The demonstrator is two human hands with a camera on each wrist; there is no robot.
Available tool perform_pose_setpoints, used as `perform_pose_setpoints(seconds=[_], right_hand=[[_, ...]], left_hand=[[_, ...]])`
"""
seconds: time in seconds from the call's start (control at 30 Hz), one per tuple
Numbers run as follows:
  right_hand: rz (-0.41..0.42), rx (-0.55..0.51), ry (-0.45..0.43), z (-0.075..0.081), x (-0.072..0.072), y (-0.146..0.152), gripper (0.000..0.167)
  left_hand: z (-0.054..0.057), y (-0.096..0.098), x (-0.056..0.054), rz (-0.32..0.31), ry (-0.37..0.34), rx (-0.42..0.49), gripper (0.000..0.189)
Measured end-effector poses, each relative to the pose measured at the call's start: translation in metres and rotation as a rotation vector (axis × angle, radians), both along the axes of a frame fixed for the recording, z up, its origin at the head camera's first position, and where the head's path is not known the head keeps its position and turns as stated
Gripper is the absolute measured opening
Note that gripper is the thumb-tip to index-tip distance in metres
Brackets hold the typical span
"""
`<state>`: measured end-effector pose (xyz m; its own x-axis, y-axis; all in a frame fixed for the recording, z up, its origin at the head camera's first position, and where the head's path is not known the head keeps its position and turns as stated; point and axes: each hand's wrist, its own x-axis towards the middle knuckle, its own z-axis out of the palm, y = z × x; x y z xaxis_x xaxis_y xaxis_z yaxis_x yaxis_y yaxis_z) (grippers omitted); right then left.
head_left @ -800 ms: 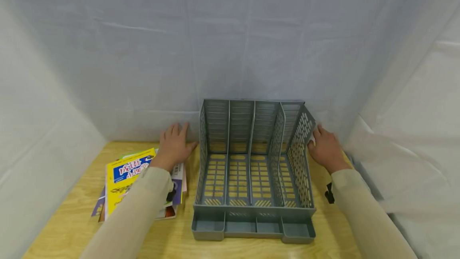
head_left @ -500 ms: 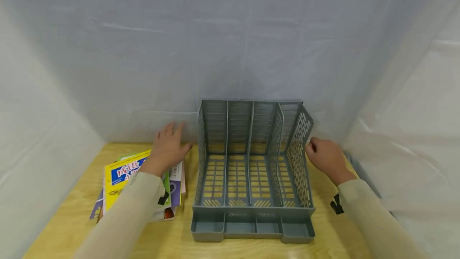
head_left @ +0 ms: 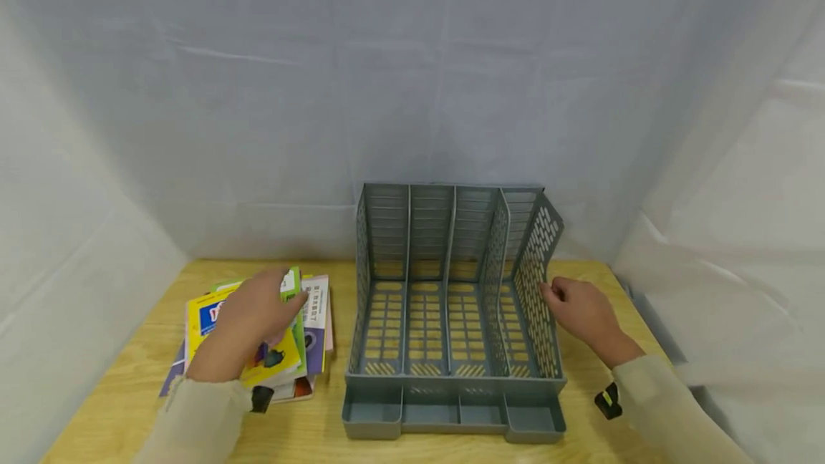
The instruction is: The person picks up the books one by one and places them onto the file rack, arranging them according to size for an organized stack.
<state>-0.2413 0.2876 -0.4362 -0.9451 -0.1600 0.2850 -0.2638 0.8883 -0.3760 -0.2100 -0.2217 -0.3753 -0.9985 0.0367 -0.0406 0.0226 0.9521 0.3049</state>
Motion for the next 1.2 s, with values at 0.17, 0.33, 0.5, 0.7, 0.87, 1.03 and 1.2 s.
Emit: perform_pose_setpoints(seconds=[0.17,0.33,0.5,0.7,0.87,1.03,1.2], right_hand=[[-0.038,-0.045,-0.042,-0.006,-0.002,0.002,0.047],[-0.042,-0.097,-0.095,-0.012,-0.007,0.002,0.048],[-0.045,-0.154,-0.116,-0.016,-0.01,-0.001,0.047],[-0.061,-0.144,-0.117,-0.02,-0.01,-0.002,0.046],[-0.072,-0.149,-0.138,-0.016,-0.008,-0.002,0.046],[-0.073,-0.158,-0.133,-0.016,-0.007,-0.002,0.045],[-0.077,-0.154,-0.139,-0.016,-0.007,-0.002,0.045]], left_hand=[[-0.01,-0.011,0.014,0.066,-0.118,-0.002,0.079],[-0.017,-0.022,0.021,0.195,-0.162,-0.005,0.086],[-0.019,-0.029,0.026,0.257,-0.23,0.034,0.078],[-0.021,-0.03,0.027,0.234,-0.255,0.027,0.072],[-0.025,-0.032,0.022,0.204,-0.239,0.003,0.081],[-0.031,-0.027,0.013,0.244,-0.236,-0.053,0.121],[-0.034,-0.021,0.009,0.292,-0.272,-0.071,0.129]])
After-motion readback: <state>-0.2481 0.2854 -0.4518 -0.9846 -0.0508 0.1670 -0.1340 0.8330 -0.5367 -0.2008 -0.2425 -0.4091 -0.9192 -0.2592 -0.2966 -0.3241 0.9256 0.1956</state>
